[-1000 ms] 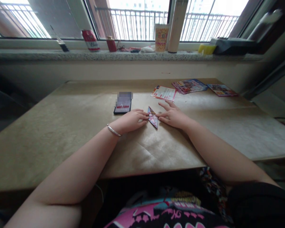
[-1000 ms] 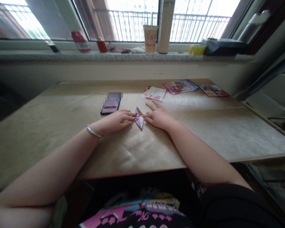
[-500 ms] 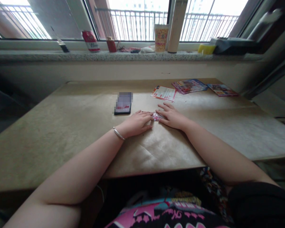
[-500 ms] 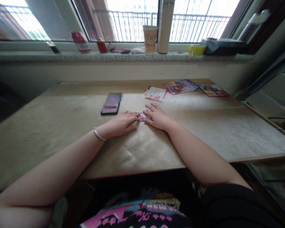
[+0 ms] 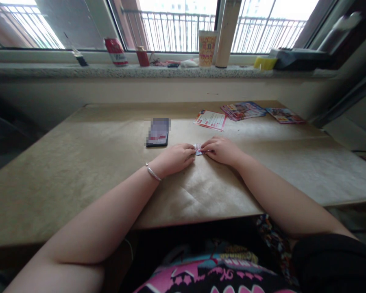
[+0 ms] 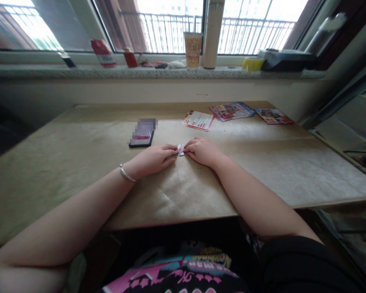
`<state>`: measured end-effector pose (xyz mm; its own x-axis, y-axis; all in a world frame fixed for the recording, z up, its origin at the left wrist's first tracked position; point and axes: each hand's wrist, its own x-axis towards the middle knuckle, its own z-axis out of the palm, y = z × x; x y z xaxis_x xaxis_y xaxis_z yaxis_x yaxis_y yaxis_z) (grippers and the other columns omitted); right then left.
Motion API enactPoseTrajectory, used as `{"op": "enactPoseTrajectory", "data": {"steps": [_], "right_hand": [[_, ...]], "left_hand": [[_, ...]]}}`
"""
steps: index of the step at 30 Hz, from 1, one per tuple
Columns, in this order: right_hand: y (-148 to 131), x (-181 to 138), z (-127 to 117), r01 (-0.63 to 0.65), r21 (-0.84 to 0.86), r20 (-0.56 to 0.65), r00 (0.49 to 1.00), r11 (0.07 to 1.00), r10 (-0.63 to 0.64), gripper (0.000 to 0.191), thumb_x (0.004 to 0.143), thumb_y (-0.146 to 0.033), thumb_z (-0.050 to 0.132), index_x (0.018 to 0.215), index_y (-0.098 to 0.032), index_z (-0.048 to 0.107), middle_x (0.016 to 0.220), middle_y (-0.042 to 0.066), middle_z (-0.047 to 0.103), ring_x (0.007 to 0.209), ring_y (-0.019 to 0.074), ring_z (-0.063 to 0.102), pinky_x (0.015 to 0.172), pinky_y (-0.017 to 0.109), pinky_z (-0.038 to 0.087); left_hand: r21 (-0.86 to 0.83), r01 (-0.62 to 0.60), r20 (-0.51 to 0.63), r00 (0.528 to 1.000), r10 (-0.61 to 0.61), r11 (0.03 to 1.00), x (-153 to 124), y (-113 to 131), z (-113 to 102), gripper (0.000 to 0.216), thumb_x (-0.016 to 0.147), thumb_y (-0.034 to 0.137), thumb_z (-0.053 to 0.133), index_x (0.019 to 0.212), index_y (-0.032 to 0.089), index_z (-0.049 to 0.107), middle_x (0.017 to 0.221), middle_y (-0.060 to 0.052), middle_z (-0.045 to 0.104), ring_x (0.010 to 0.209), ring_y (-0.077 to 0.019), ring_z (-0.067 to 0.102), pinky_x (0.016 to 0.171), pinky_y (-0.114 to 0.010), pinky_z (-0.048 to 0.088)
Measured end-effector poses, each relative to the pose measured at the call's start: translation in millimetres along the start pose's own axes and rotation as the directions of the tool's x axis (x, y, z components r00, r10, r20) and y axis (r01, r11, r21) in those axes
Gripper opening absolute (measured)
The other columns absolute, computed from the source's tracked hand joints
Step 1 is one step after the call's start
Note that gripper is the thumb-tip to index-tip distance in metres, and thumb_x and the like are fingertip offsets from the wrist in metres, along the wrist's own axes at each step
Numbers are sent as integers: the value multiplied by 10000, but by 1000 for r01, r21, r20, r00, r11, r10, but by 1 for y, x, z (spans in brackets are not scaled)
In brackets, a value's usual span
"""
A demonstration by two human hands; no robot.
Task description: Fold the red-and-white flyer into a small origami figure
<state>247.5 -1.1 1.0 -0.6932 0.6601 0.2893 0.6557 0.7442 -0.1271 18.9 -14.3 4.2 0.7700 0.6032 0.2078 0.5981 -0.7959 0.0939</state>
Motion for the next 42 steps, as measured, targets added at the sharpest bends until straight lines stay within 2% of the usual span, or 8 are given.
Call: {"op": "enactPoseTrajectory", "data": {"steps": [3,8,11,17,23,32,37,42], "right_hand": [[-3,1,-2,4,-49,20,1000,999,-3,250,876,-196,522,977,-207,750,1026,50,731,908,201,611,852,333,436],[-8,1,-1,-68,-179,-17,998,982,66,212,863,-223,536,892,-164,737,921,99,714,891,237,573,822,363,406],[-11,1,2,-34,-136,-11,999,990,33,224,868,-197,515,960,-170,717,941,94,694,883,217,568,800,330,415],[-12,4,10,17,-76,-20,1000,997,-18,246,908,-296,515,1029,-201,708,950,82,673,899,206,571,807,311,425],[-12,6,11,-18,-99,-9,1000,995,17,225,905,-293,525,979,-210,721,912,72,665,859,190,574,770,297,415],[-17,5,9,-70,-140,-27,997,988,67,223,899,-308,516,969,-221,709,929,65,681,865,195,586,720,289,405],[-15,5,13,-131,-59,-80,989,990,126,211,873,-292,539,969,-253,723,946,41,694,878,185,606,735,276,418],[-10,6,17,-143,50,-111,983,988,148,182,841,-277,572,897,-232,739,911,39,704,874,181,620,763,272,438]], "left_hand": [[19,-5,-2,1000,5,1000,1,2,-1,309,918,258,476,1143,132,648,1181,-124,641,1077,-213,607,974,-342,470],[63,-20,-37,999,23,998,1,2,0,288,931,242,455,1089,148,677,1080,-100,679,1000,-196,623,936,-338,485],[104,-10,-57,998,16,995,1,3,0,286,930,254,460,1052,148,696,1034,-103,690,980,-207,624,921,-356,489],[108,-10,-87,996,20,994,3,3,2,292,927,248,458,1065,158,699,1034,-96,701,991,-206,624,938,-364,482],[89,41,-81,996,-33,995,3,7,1,282,921,229,458,1018,160,713,1018,-90,696,952,-196,629,905,-339,495],[139,45,-50,998,-38,989,3,9,-3,282,927,208,438,935,138,711,957,-94,708,930,-204,640,894,-345,489],[180,69,-87,995,-54,981,4,9,0,270,927,243,455,941,162,712,920,-81,700,874,-193,637,820,-326,492],[234,71,-114,992,-46,970,7,10,2,270,925,320,491,866,159,700,835,-82,689,783,-196,626,758,-339,463]]}}
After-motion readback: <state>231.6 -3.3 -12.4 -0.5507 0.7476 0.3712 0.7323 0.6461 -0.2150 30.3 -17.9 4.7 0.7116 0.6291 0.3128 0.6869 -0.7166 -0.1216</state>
